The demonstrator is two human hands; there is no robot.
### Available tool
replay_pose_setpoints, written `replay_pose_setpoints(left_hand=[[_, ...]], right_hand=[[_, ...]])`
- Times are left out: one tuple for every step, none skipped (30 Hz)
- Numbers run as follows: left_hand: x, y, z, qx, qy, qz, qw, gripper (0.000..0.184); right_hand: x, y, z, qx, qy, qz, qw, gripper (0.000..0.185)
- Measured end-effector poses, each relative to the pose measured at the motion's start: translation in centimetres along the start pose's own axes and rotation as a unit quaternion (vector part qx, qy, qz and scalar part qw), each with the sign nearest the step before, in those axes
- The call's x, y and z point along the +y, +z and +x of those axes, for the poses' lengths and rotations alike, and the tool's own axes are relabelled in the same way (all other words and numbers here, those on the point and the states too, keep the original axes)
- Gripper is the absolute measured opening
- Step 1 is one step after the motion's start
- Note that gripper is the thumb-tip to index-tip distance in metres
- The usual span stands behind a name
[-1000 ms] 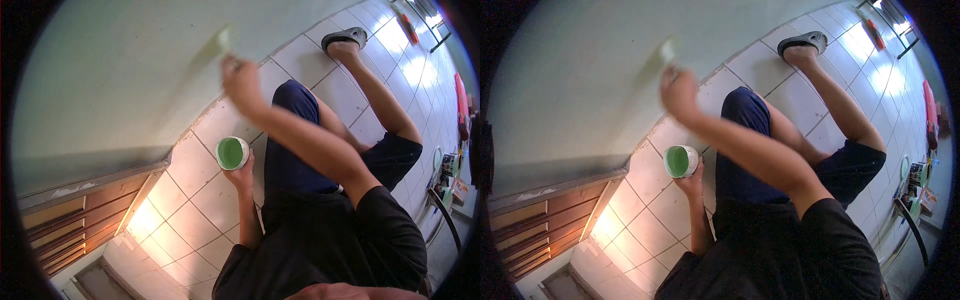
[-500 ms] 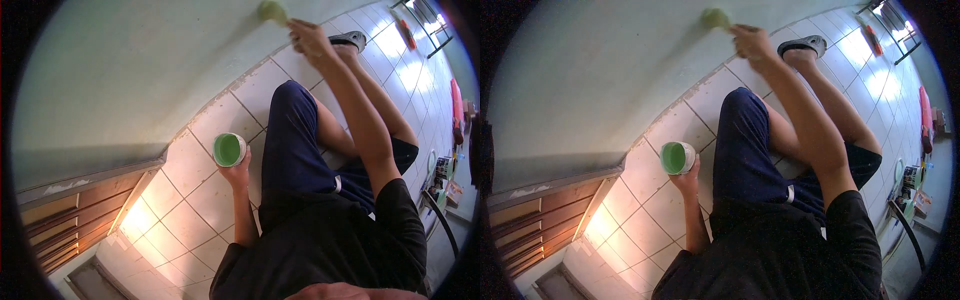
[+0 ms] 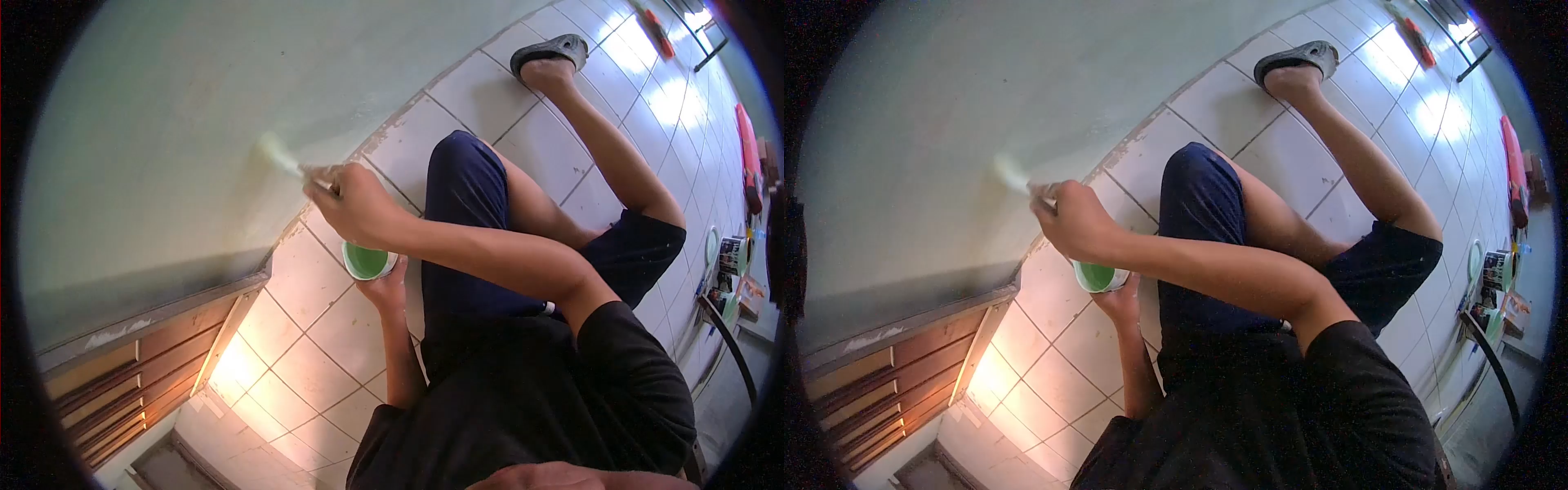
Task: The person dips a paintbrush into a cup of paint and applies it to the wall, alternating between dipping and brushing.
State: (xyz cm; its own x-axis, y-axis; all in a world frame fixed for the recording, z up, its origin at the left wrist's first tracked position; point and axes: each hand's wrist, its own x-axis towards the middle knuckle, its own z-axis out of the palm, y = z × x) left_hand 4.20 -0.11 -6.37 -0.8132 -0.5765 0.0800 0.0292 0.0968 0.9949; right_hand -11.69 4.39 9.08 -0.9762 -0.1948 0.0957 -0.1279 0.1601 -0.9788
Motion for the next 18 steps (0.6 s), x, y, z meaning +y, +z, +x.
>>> replay_pose_setpoints(left_hand=[[-0.2,-0.1,0.0,0.01,0.047,0.01,0.999,0.07],[-0.3,-0.2,0.1,0.009,0.046,0.01,0.999,0.07],[-0.5,-0.2,0.4,-0.01,0.068,0.057,0.996,0.07],[-0.6,-0.1,0.6,-0.028,0.09,0.102,0.99,0.07],[-0.3,-0.1,0.8,-0.026,0.089,0.099,0.991,0.07],[0.3,0.0,0.9,-0.035,0.08,0.104,0.991,0.07],[0.7,0.2,1.2,-0.042,0.071,0.108,0.991,0.07],[0.7,0.3,1.3,-0.04,0.07,0.106,0.991,0.07],[0.7,0.3,1.4,-0.035,0.055,0.105,0.992,0.07],[0.7,0.5,1.4,-0.03,0.04,0.104,0.993,0.07],[0.8,0.5,1.3,-0.029,0.04,0.103,0.993,0.07],[1.0,0.7,1.3,-0.024,0.033,0.088,0.995,0.07],[1.1,0.7,1.3,-0.018,0.026,0.074,0.997,0.07],[1.1,0.5,1.1,-0.02,0.026,0.075,0.997,0.07],[0.9,0.3,1.0,-0.028,0.026,0.081,0.996,0.07],[0.7,0.2,1.0,-0.033,0.027,0.085,0.995,0.07],[0.3,0.3,0.9,-0.032,0.03,0.085,0.995,0.07],[0.0,0.1,0.7,-0.024,0.033,0.105,0.994,0.07]], right_hand=[[-0.4,-1.3,0.0,-0.071,-0.001,0.012,0.997,0.029],[-0.5,-2.5,0.1,-0.142,-0.004,0.022,0.99,0.03],[1.8,-3.8,2.3,-0.117,-0.063,-0.004,0.991,0.035],[0.0,-7.1,4.3,-0.108,0.053,-0.047,0.992,0.031],[1.1,-10.0,6.6,-0.095,0.055,-0.01,0.994,0.031],[0.9,-13.2,8.2,-0.08,0.122,0.03,0.989,0.032],[1.0,-16.0,9.5,-0.057,0.129,0.013,0.99,0.036],[1.5,-18.6,10.6,-0.016,0.13,-0.015,0.991,0.039],[3.5,-22.5,12.1,-0.069,0.081,0.061,0.992,0.041],[3.5,-24.4,13.0,0.007,0.085,0.01,0.996,0.033],[5.2,-27.1,14.3,0.038,0.082,0.04,0.995,0.033],[6.4,-29.3,16.0,0.099,0.1,0.041,0.989,0.033],[8.4,-32.7,17.5,0.095,0.092,0.081,0.988,0.029],[8.7,-35.0,19.4,0.12,0.146,0.119,0.975,0.026],[11.8,-39.4,21.5,0.053,0.144,0.223,0.963,0.022],[13.5,-39.3,23.1,0.053,0.142,0.224,0.963,0.022],[14.9,-38.5,24.7,0.083,0.126,0.208,0.966,0.021],[16.3,-37.3,25.8,0.116,0.114,0.193,0.968,0.021]])
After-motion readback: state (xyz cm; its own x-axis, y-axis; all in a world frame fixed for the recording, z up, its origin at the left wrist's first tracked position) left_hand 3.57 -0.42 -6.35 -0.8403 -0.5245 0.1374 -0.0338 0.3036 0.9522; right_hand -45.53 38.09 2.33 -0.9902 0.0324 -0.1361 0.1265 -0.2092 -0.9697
